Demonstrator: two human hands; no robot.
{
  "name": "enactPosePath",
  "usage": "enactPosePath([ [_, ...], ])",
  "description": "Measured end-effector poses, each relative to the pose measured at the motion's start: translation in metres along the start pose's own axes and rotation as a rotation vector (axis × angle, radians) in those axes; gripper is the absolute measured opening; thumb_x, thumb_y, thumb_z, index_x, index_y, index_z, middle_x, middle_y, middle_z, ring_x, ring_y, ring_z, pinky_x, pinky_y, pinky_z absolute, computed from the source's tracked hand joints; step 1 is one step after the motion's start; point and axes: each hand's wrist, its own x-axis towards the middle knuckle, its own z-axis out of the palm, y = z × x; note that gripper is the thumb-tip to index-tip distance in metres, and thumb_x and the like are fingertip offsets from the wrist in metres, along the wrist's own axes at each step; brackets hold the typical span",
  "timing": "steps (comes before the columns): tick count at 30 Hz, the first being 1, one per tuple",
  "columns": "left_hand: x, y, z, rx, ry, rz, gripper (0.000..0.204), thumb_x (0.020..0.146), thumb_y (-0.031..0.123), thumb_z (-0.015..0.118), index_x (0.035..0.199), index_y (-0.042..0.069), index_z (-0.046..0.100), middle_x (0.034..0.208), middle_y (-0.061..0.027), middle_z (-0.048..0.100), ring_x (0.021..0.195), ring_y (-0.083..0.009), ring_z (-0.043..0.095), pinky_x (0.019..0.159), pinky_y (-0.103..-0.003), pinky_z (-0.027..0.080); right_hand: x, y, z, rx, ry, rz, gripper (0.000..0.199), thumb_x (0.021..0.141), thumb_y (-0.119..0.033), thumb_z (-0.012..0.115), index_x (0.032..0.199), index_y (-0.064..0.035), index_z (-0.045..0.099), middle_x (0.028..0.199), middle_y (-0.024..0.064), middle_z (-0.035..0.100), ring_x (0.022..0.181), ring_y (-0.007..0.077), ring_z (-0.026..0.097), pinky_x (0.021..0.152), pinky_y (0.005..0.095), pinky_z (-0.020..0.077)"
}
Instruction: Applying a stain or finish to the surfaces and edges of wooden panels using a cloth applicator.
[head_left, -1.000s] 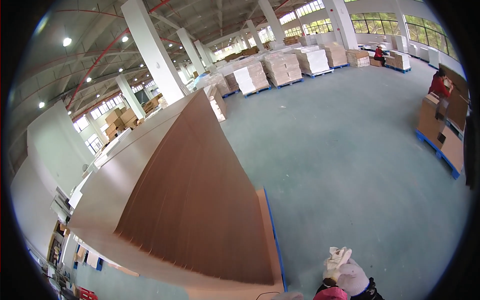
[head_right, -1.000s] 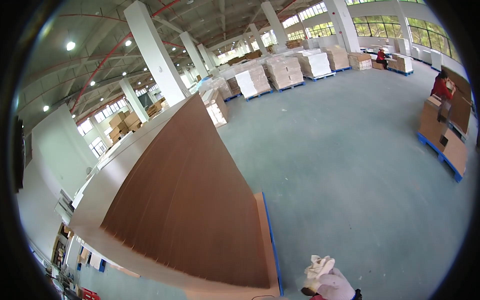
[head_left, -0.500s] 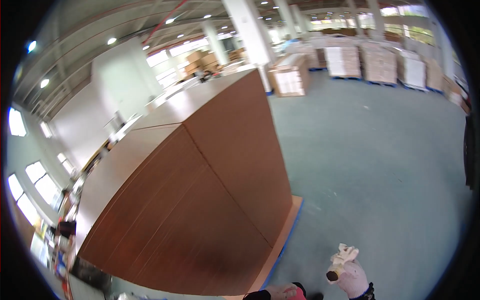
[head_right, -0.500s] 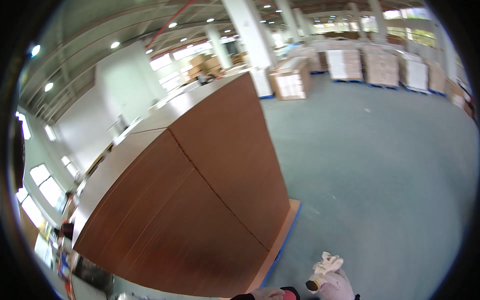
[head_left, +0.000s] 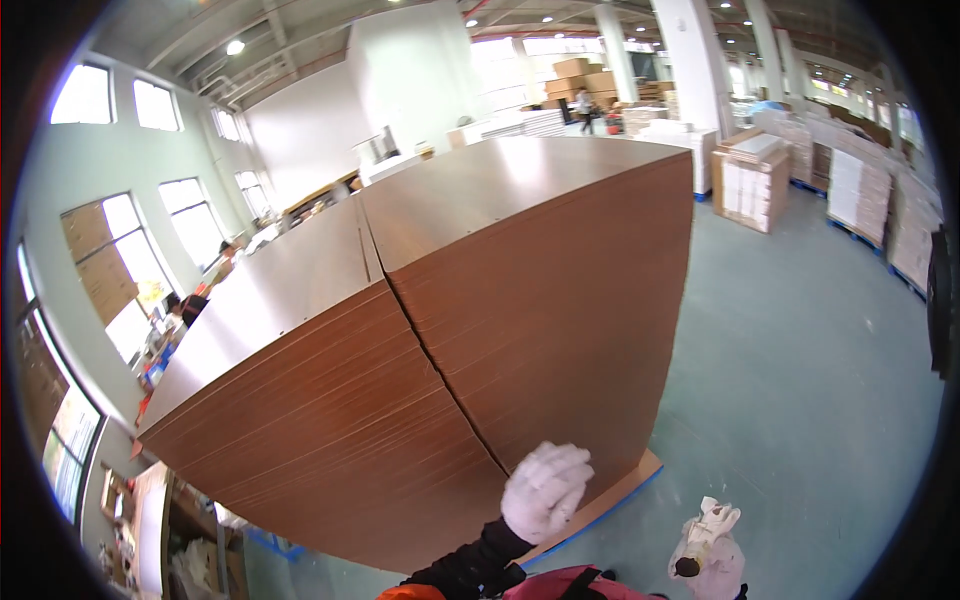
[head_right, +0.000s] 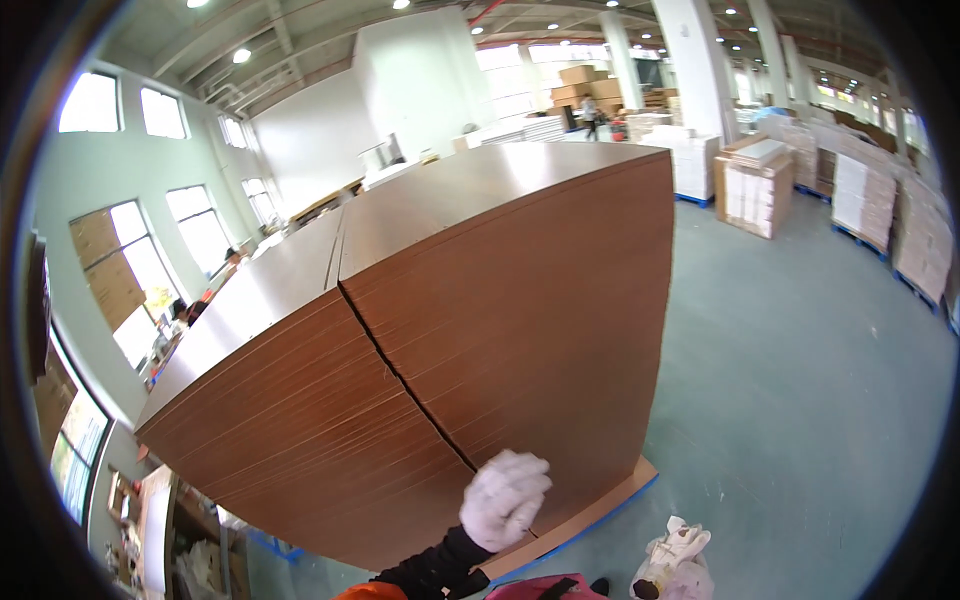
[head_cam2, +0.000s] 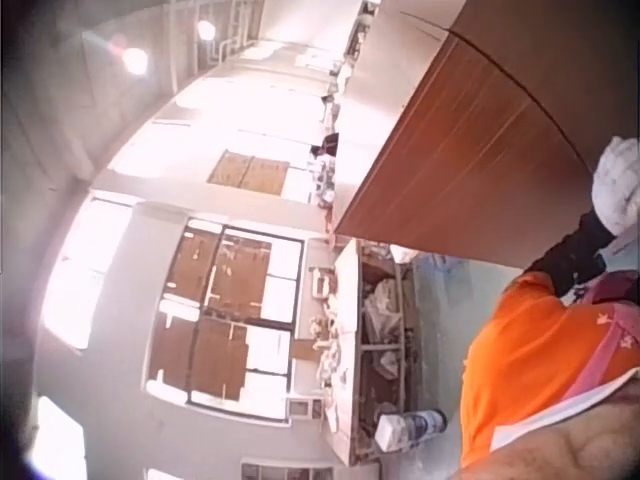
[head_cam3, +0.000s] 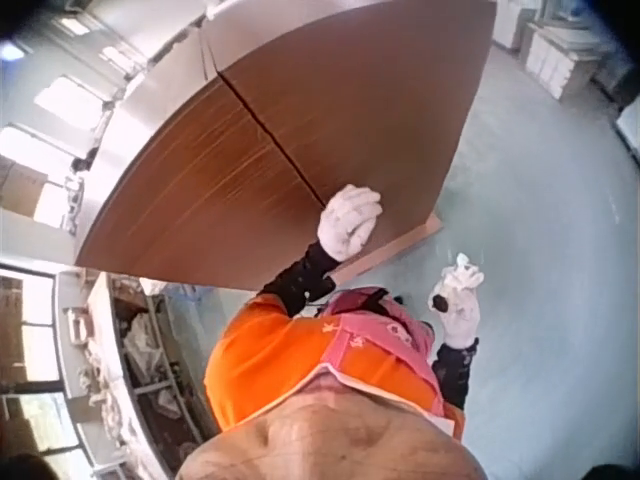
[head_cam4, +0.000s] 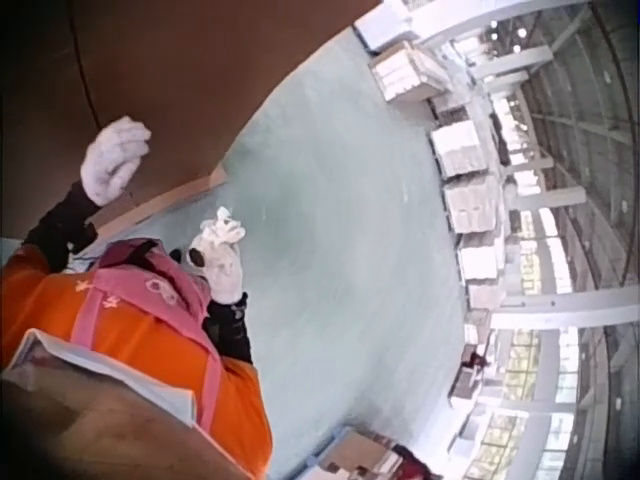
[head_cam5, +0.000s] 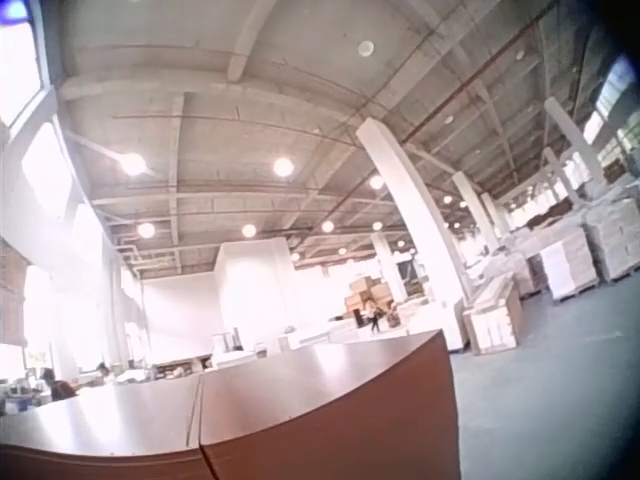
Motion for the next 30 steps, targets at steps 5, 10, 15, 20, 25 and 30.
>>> enactPosePath([
  [5,0.062,0.002,-0.071,0.820,0.587,0.049,0.060,0.077,0.002,0.058,0.137,0.005,0.057,0.143,-0.0258,0.053,0.138,-0.0447,0.047,0.114,-0.058,0.037,0.099,-0.037,0.000,0.175,-0.248,0.133,0.048,0.088,-0.012,0.071,0.131,-0.0115,0.051,0.124,0.0103,0.060,0.109,0.0281,0.063,0.090,0.0452,0.0541],
  [10,0.118,-0.016,-0.136,1.266,0.573,-0.124,0.048,0.100,0.016,0.056,0.144,-0.003,0.052,0.146,-0.0225,0.055,0.140,-0.0386,0.048,0.120,-0.056,0.029,0.191,-0.067,0.010,0.268,-0.589,0.338,0.046,0.083,-0.008,0.076,0.122,-0.0132,0.051,0.124,0.0062,0.051,0.117,0.0242,0.056,0.098,0.0412,0.0482],
  [15,0.130,-0.036,-0.161,1.472,0.417,-0.227,0.035,0.105,0.017,0.053,0.134,0.001,0.063,0.133,-0.0169,0.066,0.129,-0.0345,0.058,0.119,-0.052,0.031,0.249,-0.105,-0.009,-0.051,-0.770,0.435,0.049,0.093,-0.022,0.072,0.132,-0.0005,0.052,0.131,0.0102,0.056,0.121,0.0202,0.056,0.098,0.0331,0.0488],
  [20,0.113,-0.053,-0.170,1.543,0.492,-0.167,0.030,0.107,0.008,0.047,0.129,-0.002,0.065,0.127,-0.0186,0.067,0.122,-0.0349,0.061,0.111,-0.046,0.045,0.318,-0.160,-0.048,-0.023,-0.722,0.479,0.028,0.093,-0.018,0.069,0.114,-0.0039,0.058,0.127,0.0096,0.056,0.118,0.0198,0.057,0.093,0.0334,0.0509],
  [25,0.092,-0.050,-0.190,1.505,0.504,-0.202,0.030,0.108,0.009,0.045,0.130,-0.001,0.063,0.131,-0.0177,0.064,0.125,-0.0319,0.059,0.113,-0.042,0.043,0.362,-0.221,-0.069,0.080,-0.686,0.391,0.035,0.085,-0.011,0.070,0.116,-0.0048,0.055,0.114,0.0067,0.054,0.109,0.0187,0.055,0.091,0.0331,0.0479],
  [30,0.078,-0.051,-0.201,1.291,0.678,-0.270,0.031,0.110,0.014,0.044,0.131,0.002,0.063,0.134,-0.0110,0.061,0.126,-0.0228,0.057,0.113,-0.038,0.043,0.397,-0.246,-0.048,0.324,-0.529,0.193,0.031,0.085,-0.003,0.067,0.113,-0.0057,0.054,0.110,0.0052,0.053,0.106,0.0175,0.055,0.093,0.0329,0.0479],
])
